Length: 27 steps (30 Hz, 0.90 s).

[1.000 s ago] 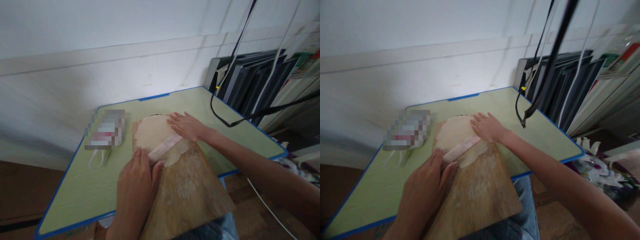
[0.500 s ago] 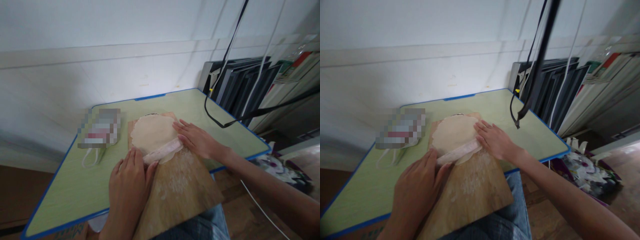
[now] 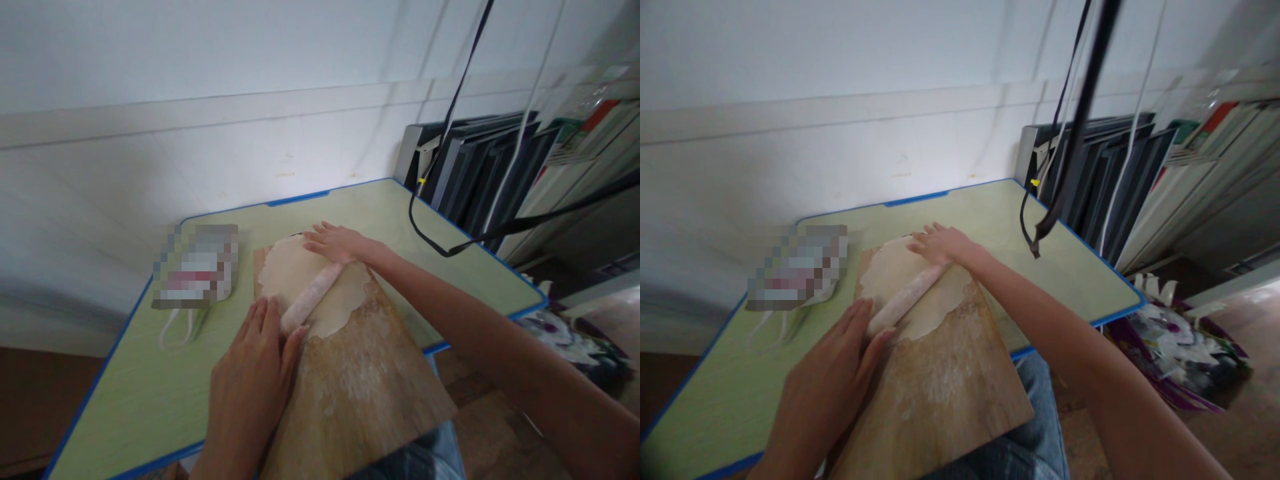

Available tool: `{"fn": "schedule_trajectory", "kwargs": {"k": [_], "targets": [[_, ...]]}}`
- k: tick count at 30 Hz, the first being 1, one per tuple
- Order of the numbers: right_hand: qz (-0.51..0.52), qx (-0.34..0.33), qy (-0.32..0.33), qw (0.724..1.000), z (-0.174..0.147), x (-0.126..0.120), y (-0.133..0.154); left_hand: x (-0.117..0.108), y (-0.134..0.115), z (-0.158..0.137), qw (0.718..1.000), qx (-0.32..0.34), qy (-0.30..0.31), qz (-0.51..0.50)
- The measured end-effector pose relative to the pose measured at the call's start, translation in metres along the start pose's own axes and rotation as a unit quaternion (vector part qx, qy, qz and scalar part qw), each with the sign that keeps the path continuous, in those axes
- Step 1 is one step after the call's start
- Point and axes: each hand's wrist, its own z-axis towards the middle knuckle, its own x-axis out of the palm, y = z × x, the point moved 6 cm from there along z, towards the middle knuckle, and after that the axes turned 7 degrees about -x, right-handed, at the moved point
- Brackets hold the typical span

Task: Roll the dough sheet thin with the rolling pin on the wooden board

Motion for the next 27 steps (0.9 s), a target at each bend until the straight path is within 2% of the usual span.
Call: {"fn": "schedule_trajectory", "kwargs": {"k": [4,9,14,20,23,27], "targets": [[-0.016,0.022,0.037,0.999,-0.007,0.0,0.003,-0.001,-0.002,-0.004,1.0,0.005,-0.007,0.008],[-0.042,0.011,0.043,0.998,-0.035,-0.003,0.011,-0.002,-0.006,-0.011,0.998,0.037,-0.039,0.019],[-0.062,0.007,-0.009,0.998,-0.063,-0.007,0.017,-0.004,-0.007,-0.011,0.995,0.066,-0.075,0.021],[-0.027,-0.017,-0.103,0.994,-0.095,-0.014,0.032,-0.007,-0.009,-0.012,0.989,0.096,-0.106,0.034],[-0.017,-0.004,-0.118,0.993,-0.11,-0.015,0.036,-0.008,-0.013,-0.015,0.985,0.095,-0.131,0.05],[-0.019,-0.001,-0.131,0.991,-0.126,-0.014,0.043,-0.006,-0.018,-0.022,0.986,0.074,-0.127,0.076]]}}
